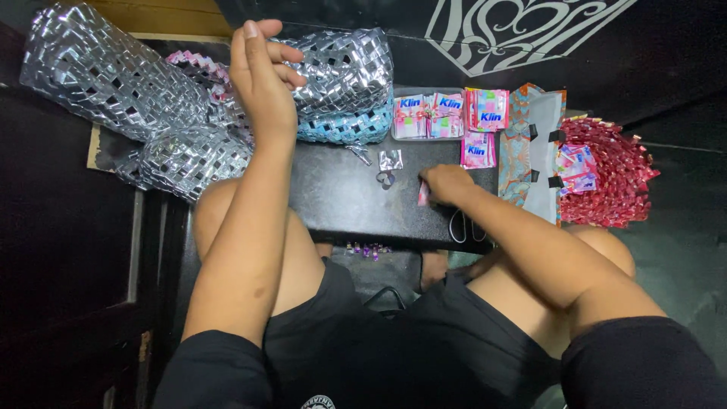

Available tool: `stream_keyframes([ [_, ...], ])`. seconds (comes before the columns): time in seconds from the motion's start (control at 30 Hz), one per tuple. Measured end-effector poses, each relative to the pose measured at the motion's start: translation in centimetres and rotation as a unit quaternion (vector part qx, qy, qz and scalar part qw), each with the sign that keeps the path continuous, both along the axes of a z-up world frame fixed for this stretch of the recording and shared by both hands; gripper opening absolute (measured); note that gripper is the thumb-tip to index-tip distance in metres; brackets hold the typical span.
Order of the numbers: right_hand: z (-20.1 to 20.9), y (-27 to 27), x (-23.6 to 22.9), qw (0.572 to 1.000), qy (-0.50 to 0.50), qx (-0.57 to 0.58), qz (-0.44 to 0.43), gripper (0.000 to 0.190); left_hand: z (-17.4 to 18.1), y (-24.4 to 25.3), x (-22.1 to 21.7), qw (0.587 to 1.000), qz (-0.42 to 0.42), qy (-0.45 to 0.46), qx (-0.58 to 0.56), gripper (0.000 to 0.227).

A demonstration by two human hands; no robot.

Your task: The person unfolds and flattens several small plastic detergent packets by hand on a low workspace.

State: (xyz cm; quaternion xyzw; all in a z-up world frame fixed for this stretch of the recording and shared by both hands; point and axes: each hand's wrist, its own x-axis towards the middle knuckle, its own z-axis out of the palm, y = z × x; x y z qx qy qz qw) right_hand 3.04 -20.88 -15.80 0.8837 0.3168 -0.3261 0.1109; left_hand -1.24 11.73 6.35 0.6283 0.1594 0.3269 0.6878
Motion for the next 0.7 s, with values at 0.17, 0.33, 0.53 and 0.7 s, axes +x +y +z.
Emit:
stream_keyframes([
  [0.17,1.1,0.3,1.6,0.999,0.015,-0.001,-0.03,0.037,-0.4,-0.2,0.7,1.0,-0.006,-0.004,0.002,0.053],
  [0.33,2.7,0.3,2.0,0.999,0.032,0.001,-0.03,0.04,-1.3,-0.2,1.1,0.999,-0.018,0.022,0.029,0.05],
  [0.53,7.9,0.5,1.7,0.97,0.127,0.111,-0.175,0.041,-0.3,-4.8,-1.5,0.888,-0.25,0.349,0.163,0.02],
  [0.7,8.5,-1.0,2.2,0.86,0.202,0.401,-0.243,0.019,-8.7,-8.5,-1.5,0.796,-0.433,0.307,0.291,0.054],
])
